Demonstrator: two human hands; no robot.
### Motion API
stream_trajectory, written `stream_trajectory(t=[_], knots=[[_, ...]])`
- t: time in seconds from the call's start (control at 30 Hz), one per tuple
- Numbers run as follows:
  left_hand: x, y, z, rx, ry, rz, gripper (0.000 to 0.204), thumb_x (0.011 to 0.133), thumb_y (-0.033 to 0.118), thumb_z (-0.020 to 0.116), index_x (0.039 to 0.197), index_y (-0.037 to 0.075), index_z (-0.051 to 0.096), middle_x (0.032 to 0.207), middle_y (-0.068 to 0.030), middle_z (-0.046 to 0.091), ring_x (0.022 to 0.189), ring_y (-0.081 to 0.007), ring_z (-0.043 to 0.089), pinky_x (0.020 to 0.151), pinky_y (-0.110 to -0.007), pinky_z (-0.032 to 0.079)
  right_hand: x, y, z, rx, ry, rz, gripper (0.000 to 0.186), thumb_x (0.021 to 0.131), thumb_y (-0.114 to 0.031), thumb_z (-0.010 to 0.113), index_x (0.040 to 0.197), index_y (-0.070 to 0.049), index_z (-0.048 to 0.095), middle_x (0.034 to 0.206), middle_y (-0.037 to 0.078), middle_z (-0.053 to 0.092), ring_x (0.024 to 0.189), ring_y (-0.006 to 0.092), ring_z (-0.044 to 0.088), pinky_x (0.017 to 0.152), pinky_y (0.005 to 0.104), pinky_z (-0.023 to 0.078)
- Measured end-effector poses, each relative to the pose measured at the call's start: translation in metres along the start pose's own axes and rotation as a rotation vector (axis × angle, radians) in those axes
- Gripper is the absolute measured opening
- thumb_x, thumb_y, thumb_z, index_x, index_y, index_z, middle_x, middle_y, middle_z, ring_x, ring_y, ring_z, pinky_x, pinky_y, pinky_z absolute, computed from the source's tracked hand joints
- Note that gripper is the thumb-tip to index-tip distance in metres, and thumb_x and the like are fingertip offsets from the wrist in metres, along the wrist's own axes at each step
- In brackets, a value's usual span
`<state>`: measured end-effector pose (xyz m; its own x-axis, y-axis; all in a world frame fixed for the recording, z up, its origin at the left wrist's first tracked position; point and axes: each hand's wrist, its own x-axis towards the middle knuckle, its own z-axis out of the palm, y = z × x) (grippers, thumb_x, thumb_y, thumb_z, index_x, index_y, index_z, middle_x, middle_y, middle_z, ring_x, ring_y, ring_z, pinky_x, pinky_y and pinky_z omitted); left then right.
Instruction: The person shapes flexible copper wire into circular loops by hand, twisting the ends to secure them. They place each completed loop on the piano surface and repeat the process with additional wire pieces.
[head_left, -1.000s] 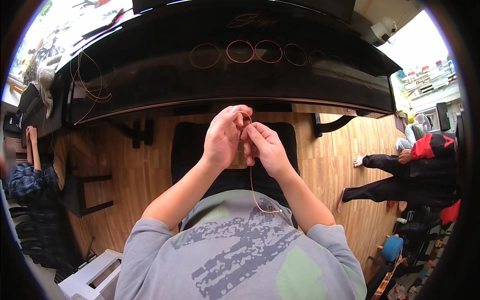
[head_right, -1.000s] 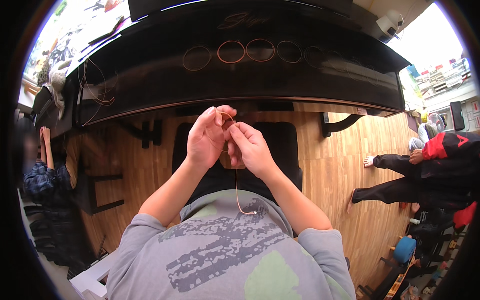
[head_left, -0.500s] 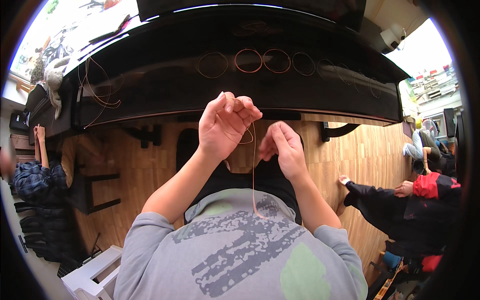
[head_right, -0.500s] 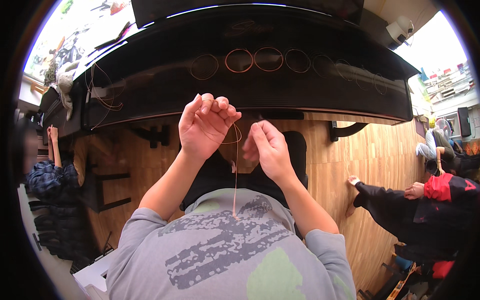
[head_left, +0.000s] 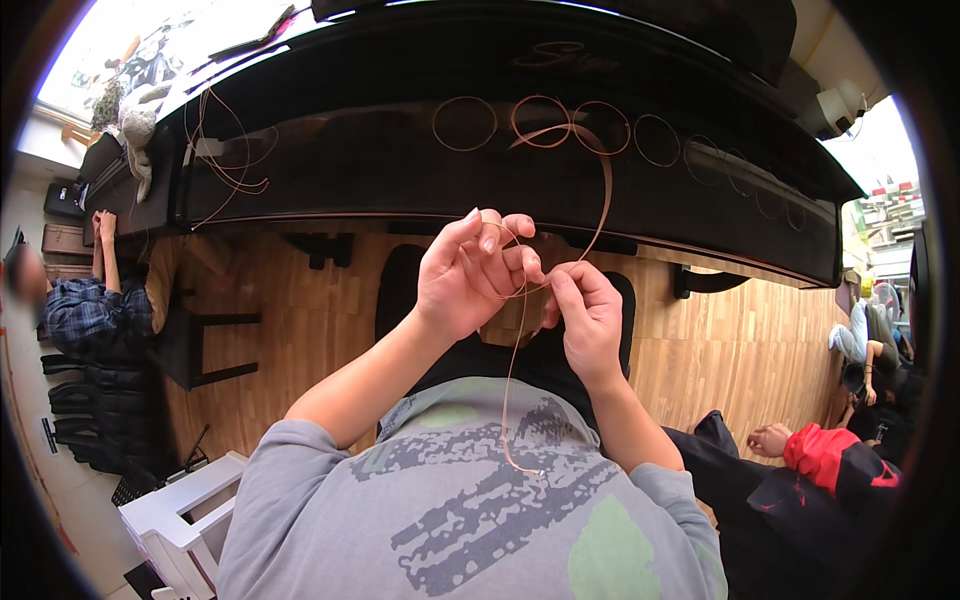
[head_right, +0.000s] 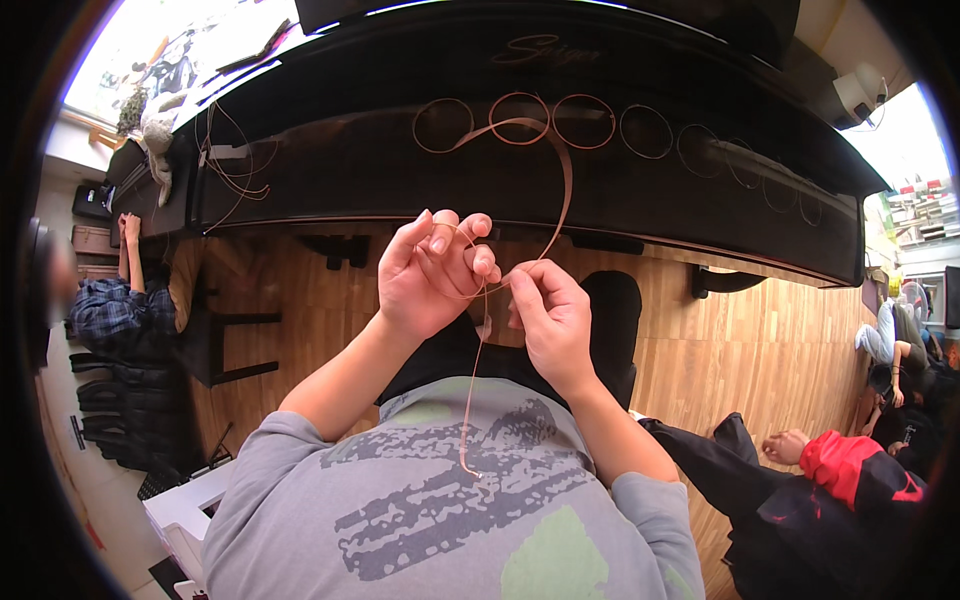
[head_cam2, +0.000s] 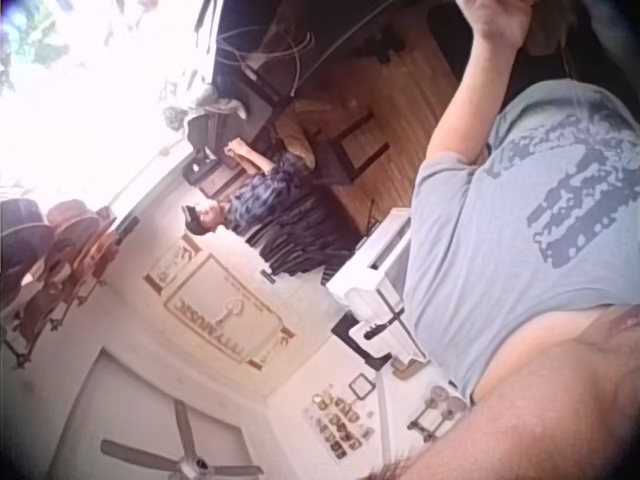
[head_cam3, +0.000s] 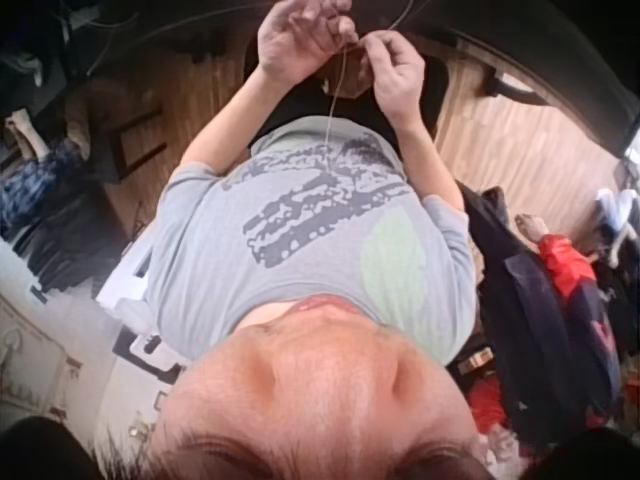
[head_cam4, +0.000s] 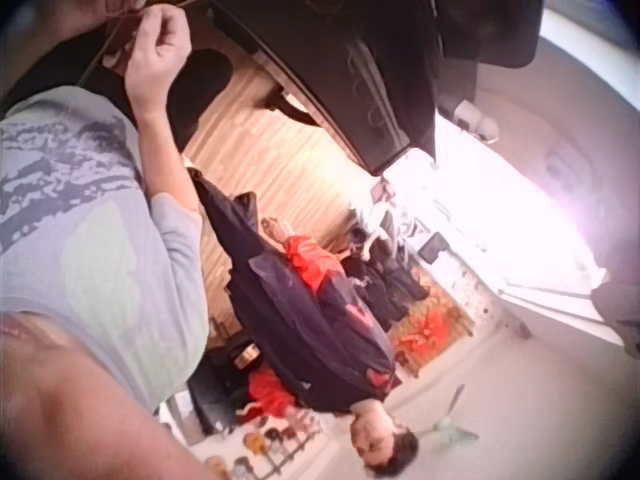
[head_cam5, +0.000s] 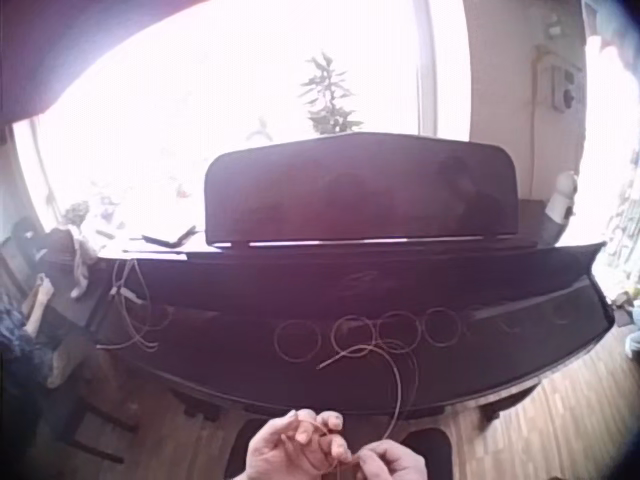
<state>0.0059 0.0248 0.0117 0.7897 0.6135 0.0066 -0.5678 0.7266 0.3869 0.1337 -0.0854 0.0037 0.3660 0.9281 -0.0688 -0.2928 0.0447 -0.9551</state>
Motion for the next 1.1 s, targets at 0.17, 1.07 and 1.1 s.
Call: stream_trajectory(t=[0.17, 1.07, 1.1], knots=[[0.004, -0.004, -0.003, 0.023, 0.144, -0.059, 0.037, 0.099, 0.032, 0.039, 0.071, 0.011, 0.048, 0.093, -0.0073, 0.059, 0.085, -0.0233, 0.062, 0.085, -0.039, 0.048, 0.018, 0.000, 0.009, -0.150, 0.072, -0.211, 0.007, 0.095, -0.006, 0.055, 0.097, 0.000, 0.056, 0.079, 0.000, 0.060, 0.069, 0.0047, 0.055, 0.062, 0.0195, 0.046], [0.012, -0.016, -0.001, 0.459, 0.378, 0.104, 0.025, 0.097, 0.021, 0.041, 0.076, 0.008, 0.049, 0.082, -0.0032, 0.057, 0.080, -0.0135, 0.056, 0.073, -0.029, 0.046, 0.026, 0.005, 0.012, -0.926, 0.158, -0.605, 0.019, 0.081, -0.004, 0.066, 0.100, -0.001, 0.068, 0.078, 0.008, 0.061, 0.065, 0.0230, 0.061, 0.058, 0.0315, 0.049], [0.013, -0.016, -0.002, 0.504, 0.386, 0.116, 0.026, 0.097, 0.021, 0.041, 0.076, 0.008, 0.049, 0.081, -0.0026, 0.056, 0.078, -0.0124, 0.055, 0.071, -0.028, 0.045, 0.026, 0.005, 0.012, -0.860, 0.143, -0.563, 0.017, 0.082, -0.003, 0.065, 0.099, -0.001, 0.067, 0.079, 0.008, 0.062, 0.066, 0.0232, 0.061, 0.058, 0.0308, 0.049]])
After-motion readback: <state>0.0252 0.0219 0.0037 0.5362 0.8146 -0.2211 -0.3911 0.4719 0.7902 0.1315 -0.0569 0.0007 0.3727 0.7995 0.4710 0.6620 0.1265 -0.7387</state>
